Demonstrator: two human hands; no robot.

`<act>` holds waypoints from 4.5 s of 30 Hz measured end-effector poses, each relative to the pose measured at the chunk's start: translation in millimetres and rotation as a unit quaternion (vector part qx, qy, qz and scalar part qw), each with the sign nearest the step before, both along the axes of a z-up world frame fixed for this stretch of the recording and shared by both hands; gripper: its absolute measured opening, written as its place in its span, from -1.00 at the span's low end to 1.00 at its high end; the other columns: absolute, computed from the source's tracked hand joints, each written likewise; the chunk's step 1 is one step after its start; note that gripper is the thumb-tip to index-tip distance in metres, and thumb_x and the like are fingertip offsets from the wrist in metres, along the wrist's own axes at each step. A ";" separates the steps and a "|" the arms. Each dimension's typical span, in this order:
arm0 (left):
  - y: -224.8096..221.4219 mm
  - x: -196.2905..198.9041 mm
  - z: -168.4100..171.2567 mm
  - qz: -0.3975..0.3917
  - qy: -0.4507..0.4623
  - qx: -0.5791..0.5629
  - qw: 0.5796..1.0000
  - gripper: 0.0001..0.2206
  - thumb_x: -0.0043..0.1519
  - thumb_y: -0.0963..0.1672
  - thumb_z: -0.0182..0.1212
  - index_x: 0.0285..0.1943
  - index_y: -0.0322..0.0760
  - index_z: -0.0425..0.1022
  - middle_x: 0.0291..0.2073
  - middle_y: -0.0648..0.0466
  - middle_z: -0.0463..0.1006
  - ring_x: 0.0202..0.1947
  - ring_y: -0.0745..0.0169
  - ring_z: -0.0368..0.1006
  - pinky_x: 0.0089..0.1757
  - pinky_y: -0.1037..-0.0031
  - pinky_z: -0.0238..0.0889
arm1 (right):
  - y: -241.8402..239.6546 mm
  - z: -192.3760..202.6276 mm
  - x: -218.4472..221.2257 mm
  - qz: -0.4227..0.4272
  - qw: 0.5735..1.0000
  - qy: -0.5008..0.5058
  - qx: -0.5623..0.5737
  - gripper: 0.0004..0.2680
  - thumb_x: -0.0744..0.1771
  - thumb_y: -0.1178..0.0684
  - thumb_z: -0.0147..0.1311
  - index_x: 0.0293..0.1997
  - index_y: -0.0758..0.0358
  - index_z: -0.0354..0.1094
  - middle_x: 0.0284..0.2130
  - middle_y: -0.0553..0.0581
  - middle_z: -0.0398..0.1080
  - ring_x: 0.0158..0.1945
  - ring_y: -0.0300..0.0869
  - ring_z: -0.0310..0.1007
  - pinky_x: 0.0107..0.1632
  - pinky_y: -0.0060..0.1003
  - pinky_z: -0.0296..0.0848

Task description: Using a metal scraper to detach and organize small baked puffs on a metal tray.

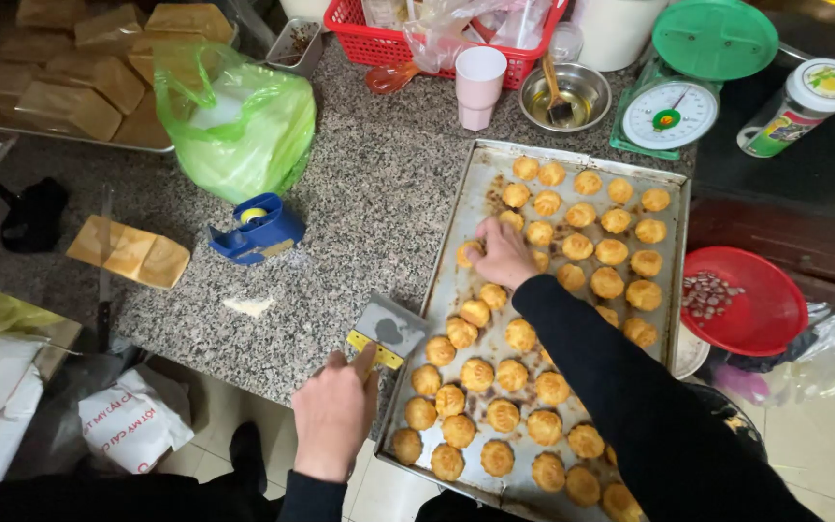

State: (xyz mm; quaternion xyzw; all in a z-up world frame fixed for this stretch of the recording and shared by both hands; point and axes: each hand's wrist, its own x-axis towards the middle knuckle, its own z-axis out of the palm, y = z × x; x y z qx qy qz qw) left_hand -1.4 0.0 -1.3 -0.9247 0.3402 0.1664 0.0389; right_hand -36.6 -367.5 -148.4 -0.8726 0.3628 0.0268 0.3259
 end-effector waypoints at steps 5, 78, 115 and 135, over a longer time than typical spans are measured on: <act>-2.9 -6.9 -1.3 -0.006 -0.016 -0.051 0.999 -0.61 0.48 0.06 0.21 0.51 0.36 0.49 -0.18 0.04 0.58 -0.47 0.03 0.71 -0.42 0.15 0.65 | -8.8 -23.0 3.4 0.071 0.996 0.036 0.049 -0.47 0.44 -0.25 0.08 0.65 -0.03 0.09 0.66 0.32 0.02 0.71 0.21 -0.02 0.65 0.15 0.01; -304.1 3.0 -193.1 -0.104 -0.120 -0.141 0.977 -0.60 0.47 -0.16 0.01 0.50 -0.16 0.51 -0.16 -0.20 0.63 -0.23 -0.23 0.80 -0.27 -0.01 0.65 | -1.2 -101.0 -347.3 -0.321 0.934 -0.127 -0.087 -0.56 0.57 -0.17 -0.30 0.77 -0.18 0.14 0.43 0.45 0.30 0.55 0.45 0.23 0.62 0.27 0.13; -139.2 11.8 40.4 -0.113 -0.142 -0.041 0.983 -0.67 0.43 -0.16 0.04 -0.08 -0.15 0.85 -0.13 -0.06 0.82 -0.07 -0.25 0.80 -0.13 -0.06 0.64 | -14.0 -98.1 -342.8 -0.287 0.935 -0.154 -0.137 -0.60 0.59 -0.09 -0.24 0.73 -0.05 0.22 0.30 0.59 0.40 0.44 0.54 0.33 0.53 0.31 0.25; 84.2 -296.0 -16.2 0.010 0.084 -0.014 0.996 -0.61 0.47 0.06 0.06 0.51 0.33 0.33 -0.19 -0.01 0.52 -0.39 -0.34 0.70 -0.41 -0.17 0.55 | -7.5 -135.2 -364.1 -0.189 0.915 -0.269 -0.232 -0.60 0.58 -0.02 -0.17 0.50 0.61 0.26 0.37 0.69 0.36 0.46 0.46 0.26 0.50 0.22 0.15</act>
